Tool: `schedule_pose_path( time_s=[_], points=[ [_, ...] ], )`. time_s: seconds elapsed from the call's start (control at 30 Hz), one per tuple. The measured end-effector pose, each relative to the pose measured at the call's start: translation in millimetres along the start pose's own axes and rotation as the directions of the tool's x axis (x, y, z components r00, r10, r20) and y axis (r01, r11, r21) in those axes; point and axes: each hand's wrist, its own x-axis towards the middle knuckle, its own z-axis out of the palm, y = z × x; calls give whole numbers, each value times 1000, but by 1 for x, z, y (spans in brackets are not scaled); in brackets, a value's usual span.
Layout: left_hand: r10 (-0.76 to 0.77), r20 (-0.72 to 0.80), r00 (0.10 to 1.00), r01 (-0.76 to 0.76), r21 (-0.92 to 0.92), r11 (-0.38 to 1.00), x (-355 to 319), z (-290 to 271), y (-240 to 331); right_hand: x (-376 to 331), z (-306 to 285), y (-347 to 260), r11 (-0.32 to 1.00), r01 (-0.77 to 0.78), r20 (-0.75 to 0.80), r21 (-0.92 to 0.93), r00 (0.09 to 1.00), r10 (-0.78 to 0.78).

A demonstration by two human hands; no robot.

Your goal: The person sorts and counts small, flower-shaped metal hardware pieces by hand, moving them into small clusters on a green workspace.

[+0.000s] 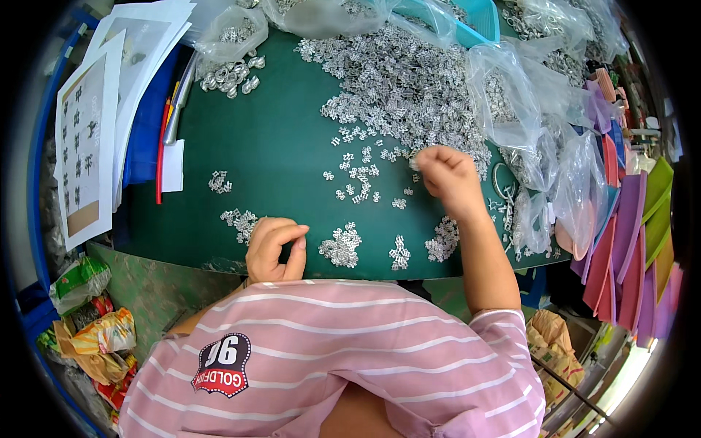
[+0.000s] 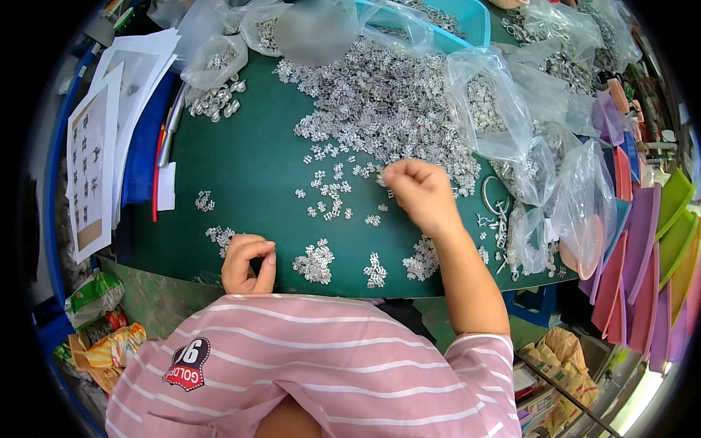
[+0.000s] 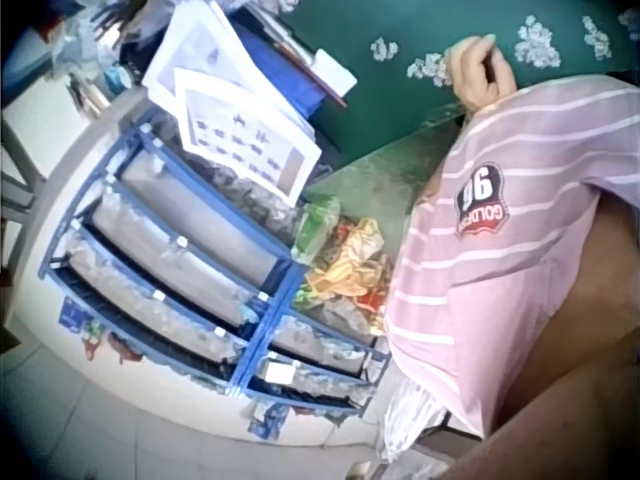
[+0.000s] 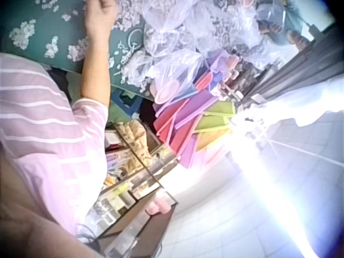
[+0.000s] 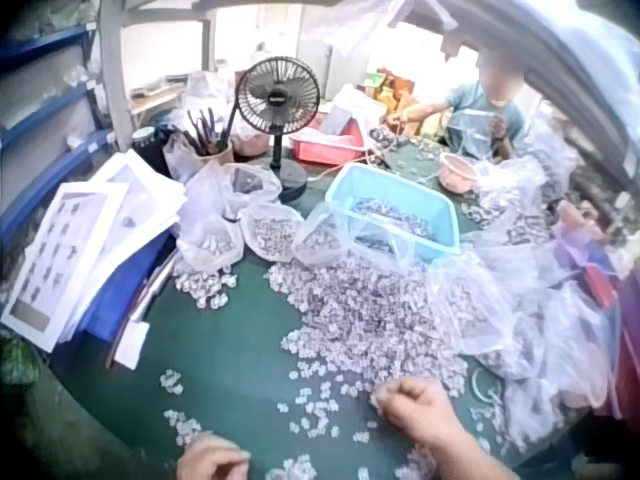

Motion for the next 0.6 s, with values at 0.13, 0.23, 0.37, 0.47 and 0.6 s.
schedule_pose_path(
  time_s=[0.13, 0.23, 0.37, 0.47, 0.6],
  points=[
    [-1, -7, 1000, 1, -2, 1000, -1, 0, 0, 2, 8, -7, 974, 112, -18, -196, 993, -118],
    [-8, -11, 1000, 8, -9, 1000, 0, 0, 1, 4, 24, -1, 615, 366, 128, -699, 910, -395],
    [30, -5, 1000, -30, -9, 999, 4, -1, 1, 8, 27, 2, 292, 439, 211, -850, 791, -574],
    [33, -3, 999, -33, -13, 999, 3, 0, -1, 11, 29, 5, 207, 466, 256, -860, 746, -614],
    [26, 6, 1000, -26, -21, 999, 2, -1, -1, 14, 11, 5, 997, 71, 25, -8, 997, -71]
  ],
)
